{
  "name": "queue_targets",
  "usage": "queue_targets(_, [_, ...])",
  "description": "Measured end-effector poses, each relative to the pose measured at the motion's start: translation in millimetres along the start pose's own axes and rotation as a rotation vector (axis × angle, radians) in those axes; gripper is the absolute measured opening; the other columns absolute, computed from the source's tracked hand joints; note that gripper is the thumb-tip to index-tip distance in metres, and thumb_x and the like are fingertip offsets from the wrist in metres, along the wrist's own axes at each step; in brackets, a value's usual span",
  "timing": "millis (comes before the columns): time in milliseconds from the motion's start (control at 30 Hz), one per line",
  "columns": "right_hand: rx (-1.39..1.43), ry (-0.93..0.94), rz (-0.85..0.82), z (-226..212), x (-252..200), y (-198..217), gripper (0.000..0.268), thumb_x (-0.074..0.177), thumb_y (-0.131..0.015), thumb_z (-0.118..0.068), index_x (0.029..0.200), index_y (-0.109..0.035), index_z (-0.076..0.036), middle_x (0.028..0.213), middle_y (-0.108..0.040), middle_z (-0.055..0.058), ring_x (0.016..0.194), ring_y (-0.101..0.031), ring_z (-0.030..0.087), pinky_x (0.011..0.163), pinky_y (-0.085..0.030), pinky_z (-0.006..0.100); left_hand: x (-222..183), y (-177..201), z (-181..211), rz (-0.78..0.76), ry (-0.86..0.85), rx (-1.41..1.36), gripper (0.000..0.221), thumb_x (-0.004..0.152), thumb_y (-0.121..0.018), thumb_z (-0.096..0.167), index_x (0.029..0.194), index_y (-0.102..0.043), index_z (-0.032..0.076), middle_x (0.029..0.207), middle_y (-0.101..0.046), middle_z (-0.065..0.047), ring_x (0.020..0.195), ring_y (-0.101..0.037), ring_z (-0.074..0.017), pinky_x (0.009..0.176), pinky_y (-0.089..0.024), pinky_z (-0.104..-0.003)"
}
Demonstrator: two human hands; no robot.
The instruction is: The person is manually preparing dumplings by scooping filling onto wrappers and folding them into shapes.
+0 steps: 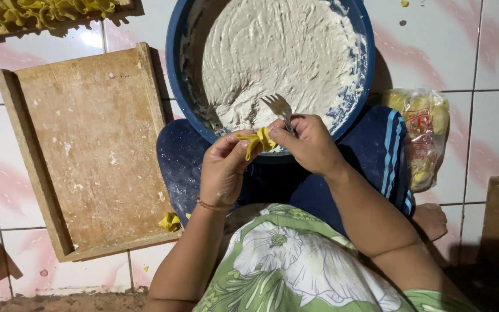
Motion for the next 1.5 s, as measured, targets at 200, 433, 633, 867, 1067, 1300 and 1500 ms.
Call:
queue_targets(200, [-0.103,0.063,0.054,-11,-7,-10,0.010,0.096,-0.073,-0.008,0.097,-0.076,0.001,0.071,-0.066,0.003,0.065,-0.047,0.004,0.059,-0.044,0.019,-9,-15,17,0.050,-0.273,0.277,0.023,0.087,-0.077,0.000,0.109,-0.073,-0.007,0.106,-0.073,-0.022,0.090,-0.072,-0.0215,0.079,-0.065,-0.033])
queue_targets(433, [-0.247,0.183,0.071,-5,-3,-14,0.022,0.083,-0.087,-0.012,0.098,-0.076,-0.001,0.076,-0.063,0.006,0.058,-0.047,0.008,0.055,-0.045,0.021,-19,-26,21,-0.041,-0.598,0.721,0.024,0.098,-0.066,0.008,0.120,-0.075,0.006,0.117,-0.072,-0.019,0.110,-0.069,-0.0301,0.094,-0.057,-0.041])
queue_targets(633, [-0.383,0.266,0.171,-14,-2,-14,0.008,0.080,-0.072,0.003,0.085,-0.074,-0.003,0.070,-0.059,0.006,0.053,-0.051,0.010,0.050,-0.044,0.019,-30,-37,17,-0.075,-0.658,0.760,0.032,0.100,-0.062,0.006,0.131,-0.068,0.007,0.130,-0.067,-0.023,0.121,-0.065,-0.0353,0.102,-0.053,-0.044])
queue_targets(867, [-0.461,0.366,0.183,-6,2,-14,0.015,0.088,-0.072,0.001,0.075,-0.072,-0.006,0.067,-0.064,0.006,0.052,-0.054,0.015,0.050,-0.043,0.025,-42,-48,17,-0.089,-0.597,0.780,0.040,0.101,-0.057,0.003,0.141,-0.056,-0.001,0.144,-0.053,-0.033,0.130,-0.054,-0.0441,0.103,-0.053,-0.049])
queue_targets(1067, [-0.504,0.381,0.166,10,2,-13,0.012,0.086,-0.071,0.002,0.077,-0.074,-0.004,0.067,-0.064,0.010,0.055,-0.063,0.027,0.051,-0.048,0.029,-42,-46,12,-0.110,-0.571,0.803,0.044,0.100,-0.054,-0.002,0.144,-0.051,-0.004,0.146,-0.052,-0.031,0.136,-0.050,-0.0431,0.107,-0.049,-0.048])
queue_targets(1300, [-0.408,0.309,0.047,-40,-8,-25,0.006,0.089,-0.073,-0.003,0.087,-0.071,0.002,0.078,-0.070,0.018,0.064,-0.064,0.023,0.057,-0.050,0.035,-11,-15,1,-0.103,-0.289,0.301,0.049,0.095,-0.054,-0.005,0.143,-0.048,-0.007,0.138,-0.058,-0.025,0.112,-0.065,-0.0256,0.092,-0.061,-0.034])
queue_targets(1500, [0.176,-0.121,0.112,8,3,5,0.015,0.097,-0.063,0.000,0.108,-0.070,0.007,0.079,-0.067,0.007,0.057,-0.042,0.000,0.050,-0.034,0.017,-2,2,10,-0.050,-0.127,-0.021,0.044,0.089,-0.056,-0.006,0.131,-0.051,0.003,0.122,-0.063,-0.022,0.098,-0.074,-0.0373,0.086,-0.065,-0.042])
Point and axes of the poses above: each hand's wrist, its own x-axis towards the middle knuckle, its own y-axis out of the back of the hand, z = x × y, the point moved 2 cm from there along x, towards the middle knuckle
